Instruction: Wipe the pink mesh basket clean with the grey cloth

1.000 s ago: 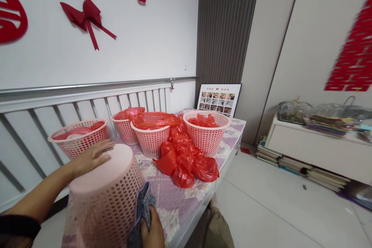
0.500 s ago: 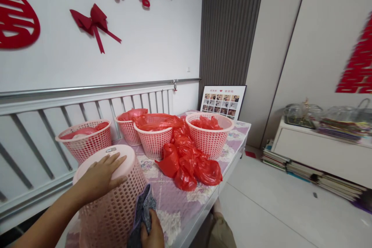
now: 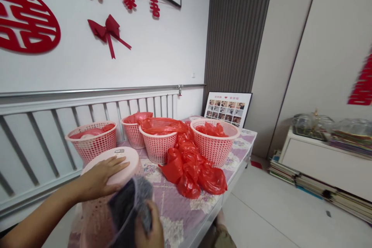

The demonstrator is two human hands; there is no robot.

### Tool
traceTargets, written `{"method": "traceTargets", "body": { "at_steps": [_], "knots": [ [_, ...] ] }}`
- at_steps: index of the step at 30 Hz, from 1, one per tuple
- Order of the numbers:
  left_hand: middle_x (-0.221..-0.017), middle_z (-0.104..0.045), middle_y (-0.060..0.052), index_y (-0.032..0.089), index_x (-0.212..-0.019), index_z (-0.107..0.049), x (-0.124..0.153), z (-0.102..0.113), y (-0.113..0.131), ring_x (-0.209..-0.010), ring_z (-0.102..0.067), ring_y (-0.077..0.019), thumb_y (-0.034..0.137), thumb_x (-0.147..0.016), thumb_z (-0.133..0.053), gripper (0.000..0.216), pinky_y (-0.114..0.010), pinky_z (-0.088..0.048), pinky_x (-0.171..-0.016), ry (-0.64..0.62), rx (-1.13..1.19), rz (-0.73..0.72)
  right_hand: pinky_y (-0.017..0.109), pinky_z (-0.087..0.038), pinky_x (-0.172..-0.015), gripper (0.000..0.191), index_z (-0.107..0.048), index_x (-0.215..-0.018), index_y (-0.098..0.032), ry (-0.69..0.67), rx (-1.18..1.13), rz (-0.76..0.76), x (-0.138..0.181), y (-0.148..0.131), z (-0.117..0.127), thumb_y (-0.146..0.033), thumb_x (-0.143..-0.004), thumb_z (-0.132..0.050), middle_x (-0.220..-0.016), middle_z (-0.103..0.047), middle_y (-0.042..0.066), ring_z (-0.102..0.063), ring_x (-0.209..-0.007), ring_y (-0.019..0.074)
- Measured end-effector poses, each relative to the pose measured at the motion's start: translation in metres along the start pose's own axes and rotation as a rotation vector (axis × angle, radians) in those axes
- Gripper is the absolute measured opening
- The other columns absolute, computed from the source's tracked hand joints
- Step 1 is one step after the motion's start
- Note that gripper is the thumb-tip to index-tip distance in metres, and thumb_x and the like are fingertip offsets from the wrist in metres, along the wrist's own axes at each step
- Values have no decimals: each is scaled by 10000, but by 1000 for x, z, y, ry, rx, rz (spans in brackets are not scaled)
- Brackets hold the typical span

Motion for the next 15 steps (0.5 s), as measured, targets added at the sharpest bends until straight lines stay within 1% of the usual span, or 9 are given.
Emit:
{"method": "traceTargets", "body": {
  "at_steps": [2,3,5,7,9,11,13,15],
  "knots": [
    [-1649,-275,-70,322,-1525,-363,4,2,-1,-1523,-231,-363,575,-819,-594,784,-583,-258,-1206,-27,1,-8,400,-502,-1052,488,-659,-1239,-227,88,20,92,-29,-45,16,-445,-803,-628,-1269,-695,87,-629,-1214,292],
    [-1649,-276,-69,327,-1526,-359,5,3,-2,-1522,-235,-361,566,-814,-605,791,-581,-259,-1206,-33,3,-7,407,-478,-1078,495,-635,-1267,-216,97,31,133,-45,-66,18,-438,-826,-604,-1304,-671,93,-611,-1236,279],
    [-1649,-282,-71,329,-1527,-357,6,3,-1,-1518,-246,-360,569,-808,-612,799,-580,-258,-1208,-32,8,-4,406,-438,-1113,498,-601,-1310,-201,81,41,233,-76,-100,8,-397,-853,-576,-1348,-636,101,-579,-1268,255],
    [-1647,-287,-72,329,-1520,-374,5,3,0,-1514,-259,-358,575,-805,-614,793,-573,-258,-1212,-21,10,-5,402,-388,-1147,488,-610,-1313,-204,19,56,326,-102,-116,-13,-347,-847,-591,-1358,-624,100,-556,-1285,242],
    [-1641,-303,-68,333,-1513,-389,4,2,0,-1510,-271,-359,572,-800,-620,787,-570,-264,-1211,-2,12,-6,393,-347,-1166,481,-643,-1289,-209,-70,30,334,-125,-109,-36,-318,-821,-621,-1357,-631,93,-545,-1292,238],
    [-1636,-319,-62,345,-1508,-394,4,1,-1,-1506,-281,-366,574,-800,-624,779,-582,-274,-1204,18,21,-6,393,-339,-1167,476,-666,-1270,-203,-131,-27,261,-141,-83,-50,-342,-816,-628,-1349,-647,92,-551,-1287,241],
    [-1634,-328,-63,354,-1505,-395,4,0,-2,-1501,-287,-376,578,-801,-625,774,-603,-281,-1194,35,34,-9,406,-372,-1142,486,-683,-1249,-181,-145,-74,165,-147,-49,-53,-412,-826,-618,-1320,-673,104,-580,-1261,257],
    [-1633,-331,-71,347,-1501,-404,5,0,-2,-1497,-293,-383,578,-807,-620,763,-617,-281,-1189,49,39,-12,434,-428,-1091,525,-712,-1204,-156,-135,-78,85,-140,-12,-45,-502,-828,-597,-1259,-709,125,-623,-1207,288]
  ]
}}
Point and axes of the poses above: each hand's wrist, its own x-axis away from the middle knuckle, its own z-axis out of the back of the hand, y = z × x, the point moved 5 cm from there along -x, towards the middle knuckle
